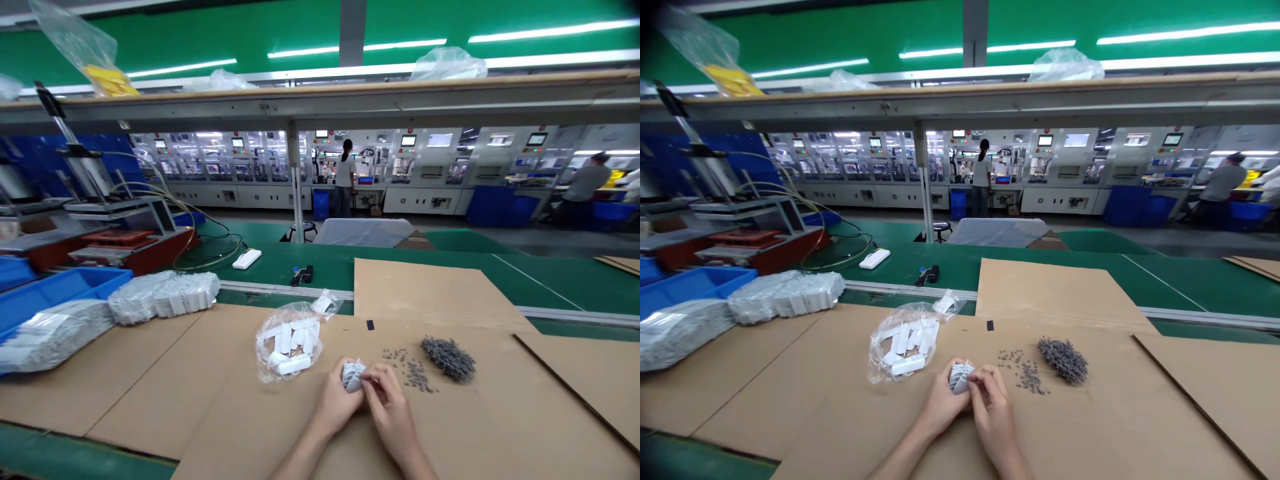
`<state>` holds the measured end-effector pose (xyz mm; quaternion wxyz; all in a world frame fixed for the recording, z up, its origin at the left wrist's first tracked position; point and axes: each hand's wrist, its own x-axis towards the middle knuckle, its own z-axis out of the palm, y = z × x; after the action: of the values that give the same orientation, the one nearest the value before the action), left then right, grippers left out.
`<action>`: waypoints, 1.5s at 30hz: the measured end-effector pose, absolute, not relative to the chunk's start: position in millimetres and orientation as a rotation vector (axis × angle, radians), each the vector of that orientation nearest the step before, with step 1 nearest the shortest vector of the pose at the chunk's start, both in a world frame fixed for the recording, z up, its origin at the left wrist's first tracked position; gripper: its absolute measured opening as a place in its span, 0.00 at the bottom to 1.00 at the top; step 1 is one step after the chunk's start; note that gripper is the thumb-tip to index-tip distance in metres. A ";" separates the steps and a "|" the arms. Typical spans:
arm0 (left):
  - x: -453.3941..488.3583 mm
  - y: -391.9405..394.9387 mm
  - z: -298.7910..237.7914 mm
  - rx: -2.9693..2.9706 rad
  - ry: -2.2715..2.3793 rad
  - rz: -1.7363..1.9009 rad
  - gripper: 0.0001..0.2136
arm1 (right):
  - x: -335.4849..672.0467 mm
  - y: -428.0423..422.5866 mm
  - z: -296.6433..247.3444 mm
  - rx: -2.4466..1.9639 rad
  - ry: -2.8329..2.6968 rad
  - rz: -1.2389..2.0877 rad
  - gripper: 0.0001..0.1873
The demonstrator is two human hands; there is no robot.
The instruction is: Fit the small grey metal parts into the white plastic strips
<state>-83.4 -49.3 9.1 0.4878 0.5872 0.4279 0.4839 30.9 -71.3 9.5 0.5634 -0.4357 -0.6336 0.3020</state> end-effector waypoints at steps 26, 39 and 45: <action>-91.2 -52.2 14.8 1.461 0.939 1.024 0.07 | 33.4 -62.5 3.5 -1.198 -1.328 0.888 0.15; -95.3 -53.9 25.1 1.406 0.861 0.995 0.12 | 47.1 -57.3 6.0 -1.148 -1.275 1.206 0.19; -92.4 -56.1 31.2 1.402 0.806 0.957 0.16 | 42.5 -59.9 8.7 -1.117 -1.346 1.186 0.16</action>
<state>-92.4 -56.1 31.2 0.5901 0.6023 0.3461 0.4113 42.5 -59.9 8.7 0.4916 -0.4604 -0.5546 0.4888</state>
